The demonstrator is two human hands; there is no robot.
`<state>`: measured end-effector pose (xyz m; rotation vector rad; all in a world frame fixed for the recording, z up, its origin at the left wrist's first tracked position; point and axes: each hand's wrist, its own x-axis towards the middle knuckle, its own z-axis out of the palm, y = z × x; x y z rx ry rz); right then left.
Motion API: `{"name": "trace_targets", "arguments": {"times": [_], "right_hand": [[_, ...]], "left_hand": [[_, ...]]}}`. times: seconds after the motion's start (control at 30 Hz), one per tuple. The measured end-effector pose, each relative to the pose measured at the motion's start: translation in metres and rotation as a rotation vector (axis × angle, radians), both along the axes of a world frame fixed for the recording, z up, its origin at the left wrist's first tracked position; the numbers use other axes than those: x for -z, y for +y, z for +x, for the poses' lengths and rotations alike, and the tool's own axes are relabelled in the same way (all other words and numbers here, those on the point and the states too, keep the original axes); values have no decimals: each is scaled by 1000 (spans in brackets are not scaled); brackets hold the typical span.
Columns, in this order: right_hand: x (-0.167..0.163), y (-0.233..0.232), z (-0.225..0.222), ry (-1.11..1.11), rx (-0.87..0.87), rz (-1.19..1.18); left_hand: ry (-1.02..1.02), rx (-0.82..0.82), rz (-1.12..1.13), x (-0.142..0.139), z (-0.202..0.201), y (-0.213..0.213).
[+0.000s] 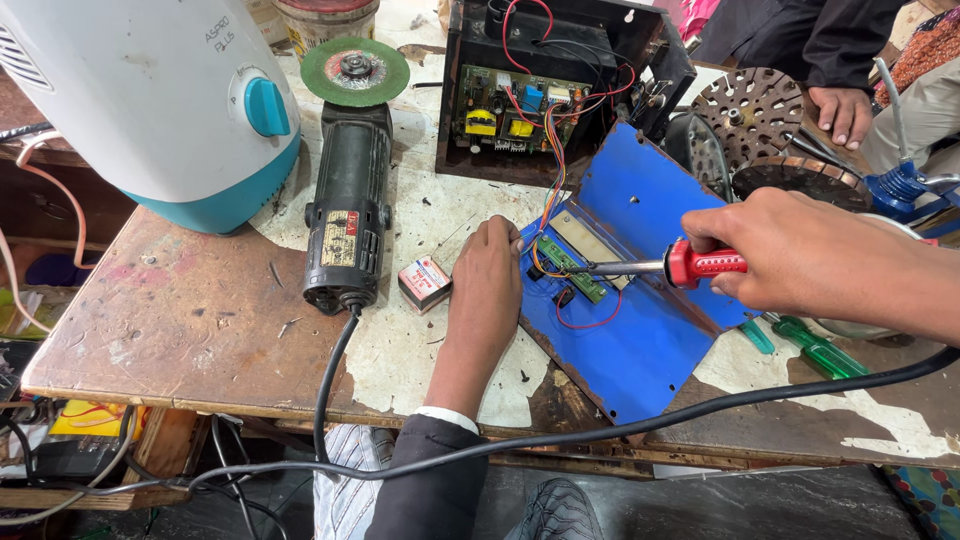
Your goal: The person uses a soldering iron to attach wires to a small green circuit board mounted on a blue metal plate. They repeatedly heat solder joints and feed solder wire to secure connections while holding the board steady with the other hand.
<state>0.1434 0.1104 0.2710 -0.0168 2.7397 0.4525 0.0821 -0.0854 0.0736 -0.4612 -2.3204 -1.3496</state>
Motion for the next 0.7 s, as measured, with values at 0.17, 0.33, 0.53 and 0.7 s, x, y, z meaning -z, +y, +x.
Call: {"name": "trace_targets", "arguments": {"times": [0.17,0.33,0.53,0.7], "right_hand": [[-2,0,-1,-7,2,14],[7,8,-3,13,-34,11],[6,13,-1,46,-23,17],[0,4,2,32,-15,-16]], "left_hand": [[12,2,8,1,-1,-1],[15,7,16,3,-1,-2],[-5,5,52,2,-1,-1],[7,6,42,1,-1,-1]]}}
